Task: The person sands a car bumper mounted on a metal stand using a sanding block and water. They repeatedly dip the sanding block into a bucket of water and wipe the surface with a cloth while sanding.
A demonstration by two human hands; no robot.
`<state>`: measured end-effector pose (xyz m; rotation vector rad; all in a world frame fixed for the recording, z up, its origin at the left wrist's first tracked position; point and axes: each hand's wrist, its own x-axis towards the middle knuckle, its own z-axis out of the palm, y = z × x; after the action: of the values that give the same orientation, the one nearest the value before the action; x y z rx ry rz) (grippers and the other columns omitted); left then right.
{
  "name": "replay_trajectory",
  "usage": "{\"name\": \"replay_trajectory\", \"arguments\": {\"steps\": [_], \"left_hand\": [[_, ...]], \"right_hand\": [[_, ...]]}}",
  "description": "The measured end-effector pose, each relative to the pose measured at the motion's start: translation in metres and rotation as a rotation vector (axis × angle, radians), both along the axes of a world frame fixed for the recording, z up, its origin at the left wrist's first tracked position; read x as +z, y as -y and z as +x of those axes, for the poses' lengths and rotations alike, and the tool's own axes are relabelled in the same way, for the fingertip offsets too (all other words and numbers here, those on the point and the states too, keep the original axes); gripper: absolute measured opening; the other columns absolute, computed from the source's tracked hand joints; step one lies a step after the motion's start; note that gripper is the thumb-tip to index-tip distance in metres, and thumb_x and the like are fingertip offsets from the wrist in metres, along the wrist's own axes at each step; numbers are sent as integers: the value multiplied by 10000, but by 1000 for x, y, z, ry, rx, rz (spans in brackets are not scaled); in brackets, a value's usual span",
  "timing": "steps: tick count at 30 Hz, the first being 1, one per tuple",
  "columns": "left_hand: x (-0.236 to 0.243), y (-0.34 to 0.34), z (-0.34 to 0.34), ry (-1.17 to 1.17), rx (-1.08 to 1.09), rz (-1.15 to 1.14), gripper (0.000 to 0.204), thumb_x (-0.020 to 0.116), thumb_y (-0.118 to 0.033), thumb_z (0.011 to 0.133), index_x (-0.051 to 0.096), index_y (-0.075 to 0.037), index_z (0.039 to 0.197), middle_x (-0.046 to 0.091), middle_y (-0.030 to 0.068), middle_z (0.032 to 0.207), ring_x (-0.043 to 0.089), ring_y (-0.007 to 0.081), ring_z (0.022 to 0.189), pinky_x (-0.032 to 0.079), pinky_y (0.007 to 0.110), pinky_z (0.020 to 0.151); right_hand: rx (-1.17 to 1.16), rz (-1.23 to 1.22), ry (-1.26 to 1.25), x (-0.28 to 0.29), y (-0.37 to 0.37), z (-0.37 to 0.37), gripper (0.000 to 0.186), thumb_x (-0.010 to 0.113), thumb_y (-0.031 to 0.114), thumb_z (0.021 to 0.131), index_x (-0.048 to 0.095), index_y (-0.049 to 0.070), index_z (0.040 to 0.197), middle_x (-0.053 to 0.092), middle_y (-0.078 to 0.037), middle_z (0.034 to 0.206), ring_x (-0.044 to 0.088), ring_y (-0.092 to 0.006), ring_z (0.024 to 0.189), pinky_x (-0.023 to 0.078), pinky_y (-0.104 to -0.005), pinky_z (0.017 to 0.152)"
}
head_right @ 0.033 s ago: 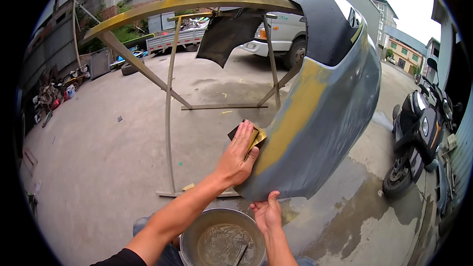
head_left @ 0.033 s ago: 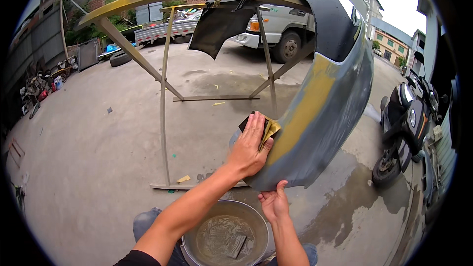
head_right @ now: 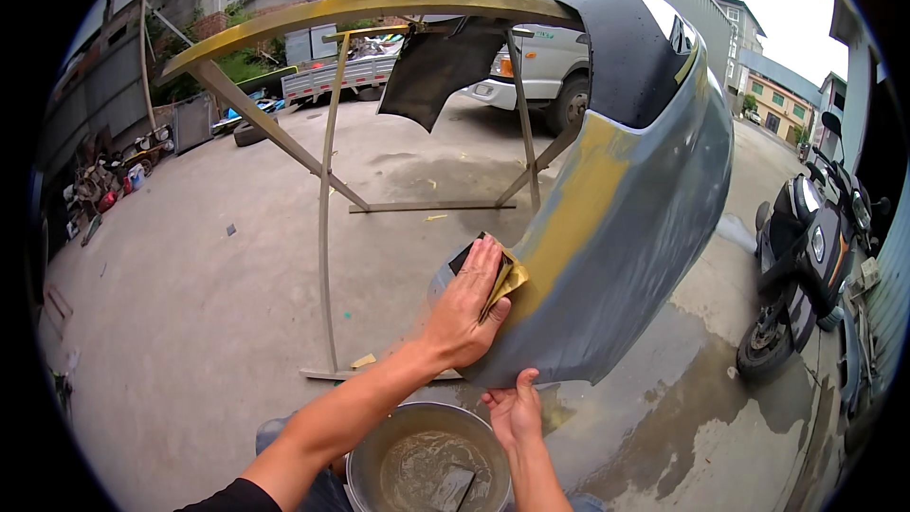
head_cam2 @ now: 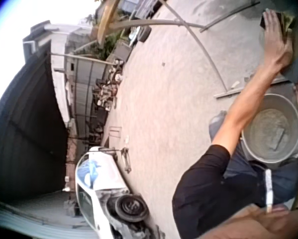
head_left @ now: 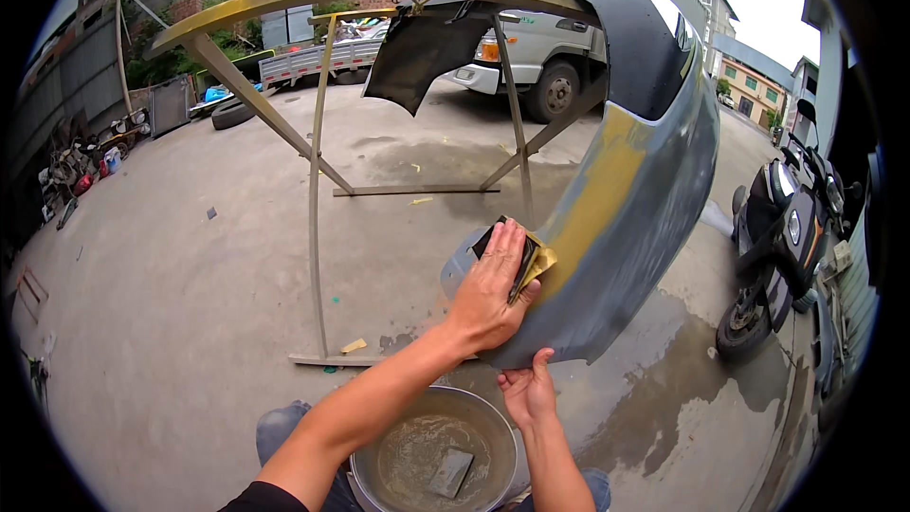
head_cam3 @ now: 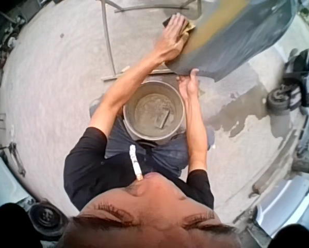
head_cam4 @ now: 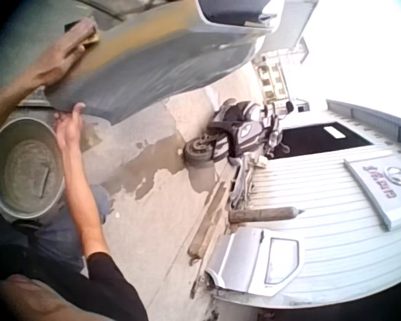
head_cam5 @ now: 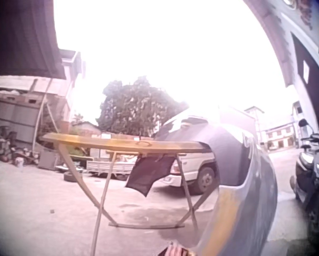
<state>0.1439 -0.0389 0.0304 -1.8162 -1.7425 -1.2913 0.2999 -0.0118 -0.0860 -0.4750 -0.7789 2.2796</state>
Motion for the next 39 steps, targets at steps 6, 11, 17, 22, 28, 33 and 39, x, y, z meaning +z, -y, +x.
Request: {"name": "replay_trajectory", "arguments": {"steps": [6, 11, 17, 22, 28, 33, 39], "left_hand": [[13, 1, -25, 3, -59, 1, 550, 479, -306, 996, 402, 30, 1425, 412, 221, 1474, 356, 370, 1396, 263, 440, 1148], [43, 6, -6, 95, -202, -61, 543, 428, -355, 1021, 423, 24, 1410, 459, 227, 1432, 367, 357, 1388, 258, 428, 1155], [45, 11, -60, 90, -153, -329, 572, 348, -413, 1035, 435, 22, 1395, 475, 225, 1416, 394, 342, 1368, 245, 430, 1169], [37, 12, -53, -50, -44, -241, 559, 352, -384, 1037, 439, 45, 1386, 464, 232, 1423, 396, 337, 1370, 220, 454, 1180], [49, -4, -4, -13, -193, -49, 605, 495, -301, 982, 338, 62, 1440, 384, 265, 1468, 317, 379, 1410, 199, 484, 1175], [-15, 21, 19, -22, -131, -36, 764, 601, -198, 894, 210, 22, 1512, 221, 254, 1560, 221, 399, 1454, 193, 481, 1171], [20, 9, -16, -66, -162, -37, 588, 596, -242, 916, 410, -10, 1422, 420, 237, 1454, 367, 355, 1390, 225, 477, 1167]], "right_hand": [[-37, -47, 64, 11, 4, -1, 528, 503, 635, 887, 614, 170, 1110, 682, 38, 955, 602, -126, 838, 461, -309, 724], [4, -14, 22, 10, -1, 1, 534, 511, 636, 879, 612, 161, 1101, 682, 31, 944, 596, -131, 813, 461, -313, 713], [4, -13, 16, 4, -4, 3, 532, 513, 635, 877, 610, 156, 1089, 668, 33, 908, 584, -127, 788, 461, -316, 705], [17, -19, -11, 5, 0, -3, 547, 524, 626, 877, 593, 139, 1116, 663, 16, 943, 590, -136, 813, 466, -320, 709], [15, -16, -31, 0, -2, -2, 571, 530, 605, 888, 561, 116, 1183, 669, -22, 1031, 622, -169, 898, 478, -335, 731], [-40, -14, 21, -4, -6, 8, 569, 525, 606, 891, 567, 120, 1182, 671, -19, 1032, 624, -166, 903, 482, -332, 734], [-5, -11, 13, 4, -2, 4, 554, 525, 633, 872, 594, 158, 1147, 684, 23, 990, 632, -130, 867, 474, -306, 716]]}}
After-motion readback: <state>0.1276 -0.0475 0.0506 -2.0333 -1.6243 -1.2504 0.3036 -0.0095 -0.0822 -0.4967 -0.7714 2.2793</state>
